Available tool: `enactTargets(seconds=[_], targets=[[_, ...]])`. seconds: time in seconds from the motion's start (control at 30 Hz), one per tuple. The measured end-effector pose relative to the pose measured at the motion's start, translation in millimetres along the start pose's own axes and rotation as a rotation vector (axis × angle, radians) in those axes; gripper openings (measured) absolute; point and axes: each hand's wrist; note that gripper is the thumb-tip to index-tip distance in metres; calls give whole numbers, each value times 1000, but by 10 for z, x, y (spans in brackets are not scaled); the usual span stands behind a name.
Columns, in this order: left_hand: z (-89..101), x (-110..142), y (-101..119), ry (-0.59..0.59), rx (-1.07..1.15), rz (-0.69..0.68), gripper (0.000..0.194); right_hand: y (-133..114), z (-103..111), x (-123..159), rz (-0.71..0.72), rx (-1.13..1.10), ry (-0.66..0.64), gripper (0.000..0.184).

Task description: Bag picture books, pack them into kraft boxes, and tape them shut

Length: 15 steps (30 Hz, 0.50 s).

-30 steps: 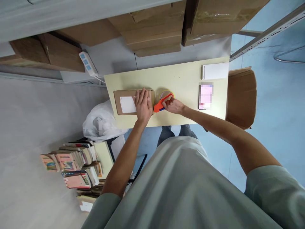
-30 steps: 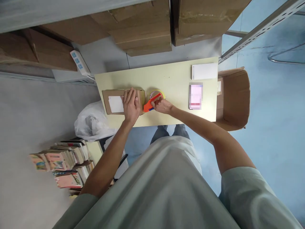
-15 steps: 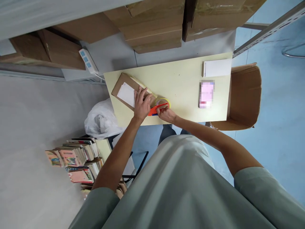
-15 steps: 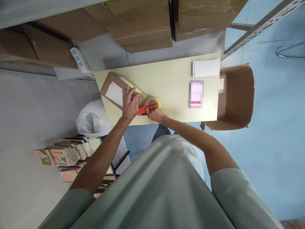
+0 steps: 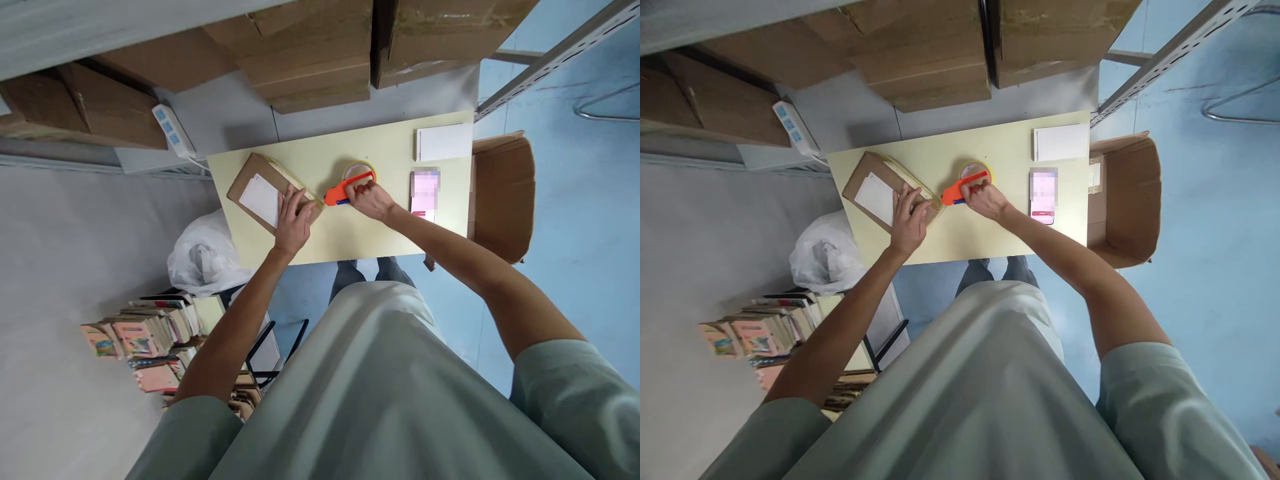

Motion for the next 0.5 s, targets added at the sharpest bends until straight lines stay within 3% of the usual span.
enactTargets(seconds=[0.17, 0.5], targets=[[-2, -1, 0, -12, 102, 25, 34, 2, 62, -247, 42, -24, -31, 55], [-42, -24, 18, 10, 134, 17, 32, 495, -76, -58, 119, -139, 134, 74]])
Point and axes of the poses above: each hand's wrist, its own x-axis away from the middle knuckle, its own z-axis out of the back of the hand, y = z × x, and after that the axes turned 9 degrees about z, right-handed
